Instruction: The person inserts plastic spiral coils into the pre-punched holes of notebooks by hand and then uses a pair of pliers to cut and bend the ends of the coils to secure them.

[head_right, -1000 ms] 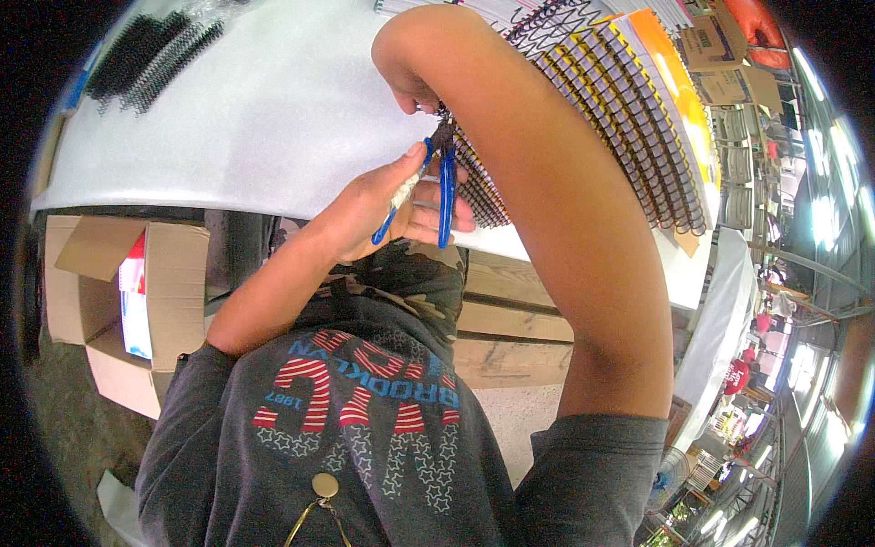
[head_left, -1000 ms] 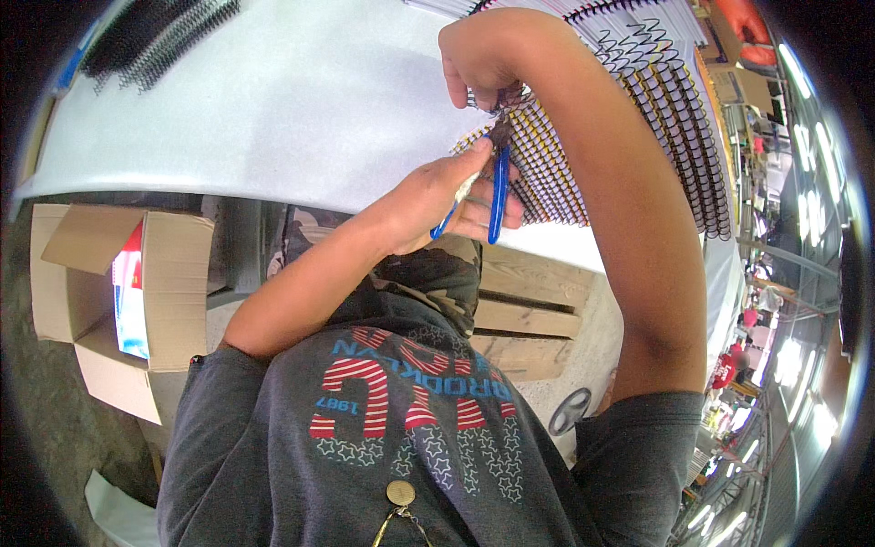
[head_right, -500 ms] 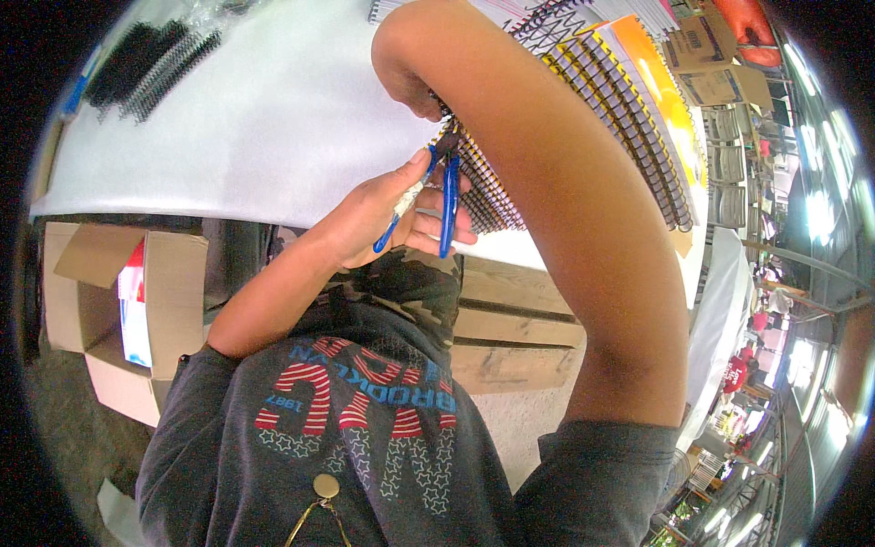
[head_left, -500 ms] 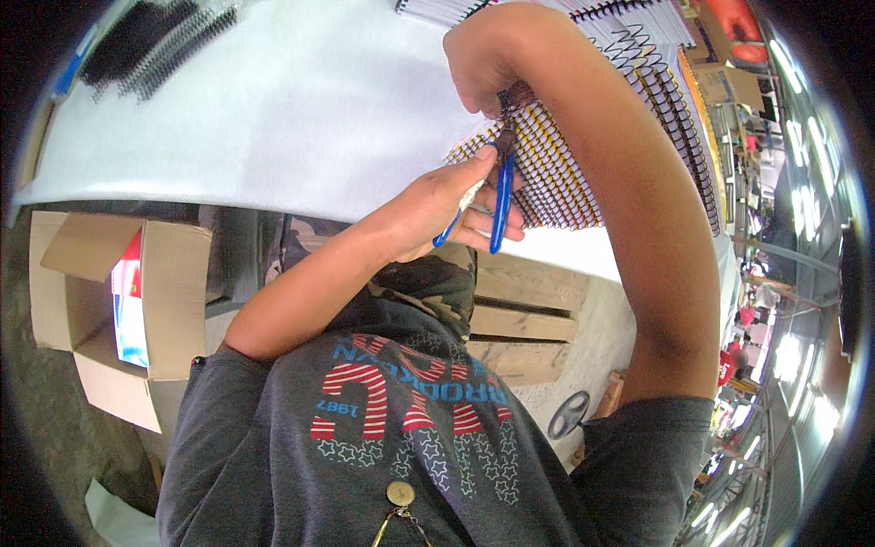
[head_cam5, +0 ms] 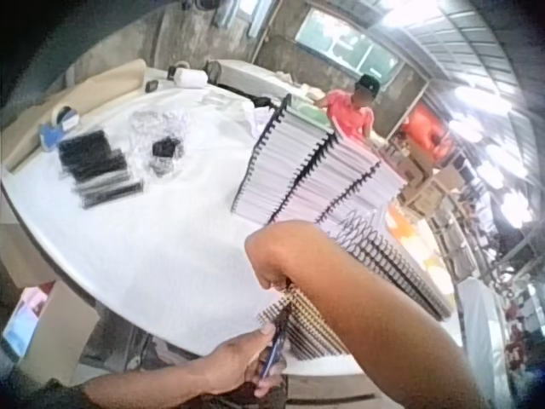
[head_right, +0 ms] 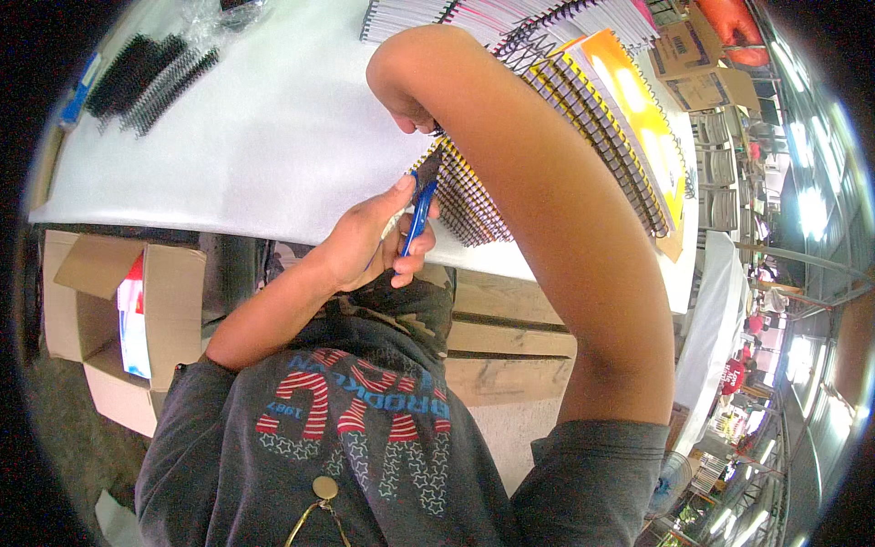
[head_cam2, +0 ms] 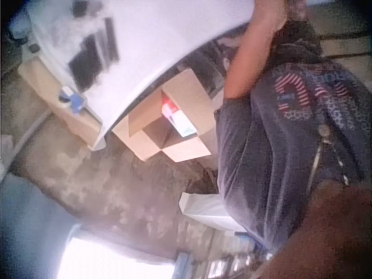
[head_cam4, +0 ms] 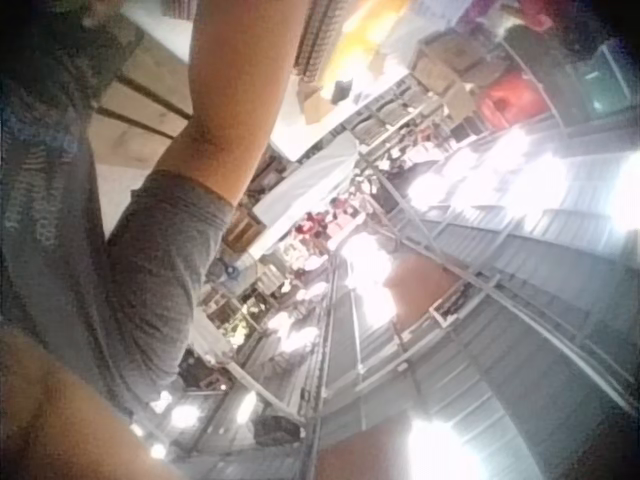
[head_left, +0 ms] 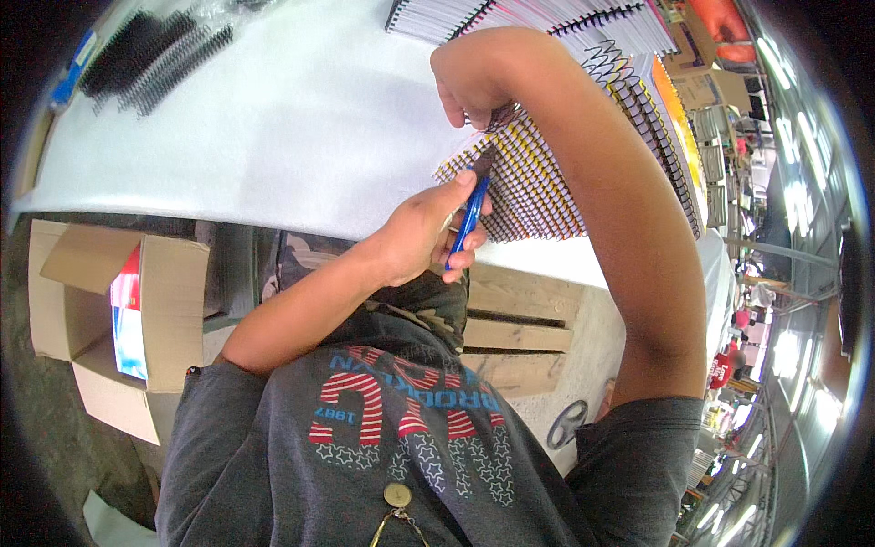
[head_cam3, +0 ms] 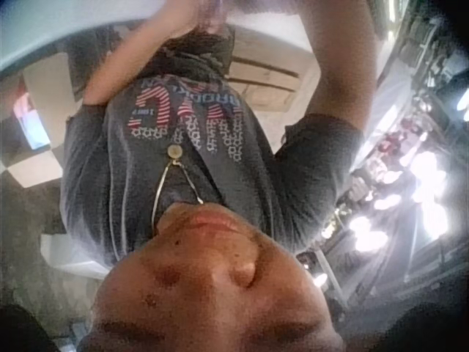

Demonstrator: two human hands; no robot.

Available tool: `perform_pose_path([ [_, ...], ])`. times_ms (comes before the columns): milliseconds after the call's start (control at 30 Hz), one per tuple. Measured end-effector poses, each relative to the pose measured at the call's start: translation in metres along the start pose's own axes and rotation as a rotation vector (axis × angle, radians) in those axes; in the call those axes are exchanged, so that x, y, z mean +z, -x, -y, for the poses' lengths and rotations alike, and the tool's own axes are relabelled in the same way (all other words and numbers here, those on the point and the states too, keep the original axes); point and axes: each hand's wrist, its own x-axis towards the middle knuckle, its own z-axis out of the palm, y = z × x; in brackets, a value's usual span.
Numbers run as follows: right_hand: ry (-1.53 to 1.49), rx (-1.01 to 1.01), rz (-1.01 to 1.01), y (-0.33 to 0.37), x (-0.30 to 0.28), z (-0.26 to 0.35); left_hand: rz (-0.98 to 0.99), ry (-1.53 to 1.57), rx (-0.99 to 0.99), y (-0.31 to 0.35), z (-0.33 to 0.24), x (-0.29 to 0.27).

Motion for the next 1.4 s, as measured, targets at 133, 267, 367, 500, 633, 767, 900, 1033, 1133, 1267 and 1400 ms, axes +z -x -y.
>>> perform_pose_path([
  [133,0.028,0.016,0.023,-0.001,-0.002,0.002,-0.049,0.031,0.026,-0.001,-0.005,0.011],
  [267,0.05,0.037,0.036,0.002,-0.005,0.005,-0.049,0.006,0.078,-0.009,-0.007,0.004],
  [367,0.056,0.025,0.01,-0.001,-0.001,0.0,-0.011,-0.122,0.08,-0.008,-0.008,-0.003],
  [500,-0.059,0.056,-0.016,0.001,-0.001,-0.001,0.004,-0.141,0.075,-0.001,-0.008,0.002],
  [633,-0.052,0.066,-0.008,0.004,-0.004,0.002,0.019,0.024,0.071,-0.006,-0.01,0.008],
  [767,-0.075,0.085,-0.025,0.011,-0.007,0.006,-0.056,-0.033,0.077,-0.006,-0.015,0.01],
  [900,0.061,0.127,-0.127,0.01,-0.008,0.008,0.039,-0.112,0.09,-0.001,-0.012,0.006],
  [1033,0.14,0.235,-0.053,0.012,-0.015,0.011,0.031,-0.152,0.068,0.0,-0.017,0.018],
  [1133,0.087,0.256,-0.021,0.015,-0.016,0.004,0.068,-0.136,0.065,-0.002,-0.021,0.019],
  [1267,0.142,0.284,0.072,0.035,-0.03,0.007,0.075,-0.102,0.059,-0.007,-0.022,0.018],
  [1400,0.112,0.289,0.039,0.045,-0.031,0.005,0.084,-0.046,0.008,-0.002,-0.023,0.023],
])
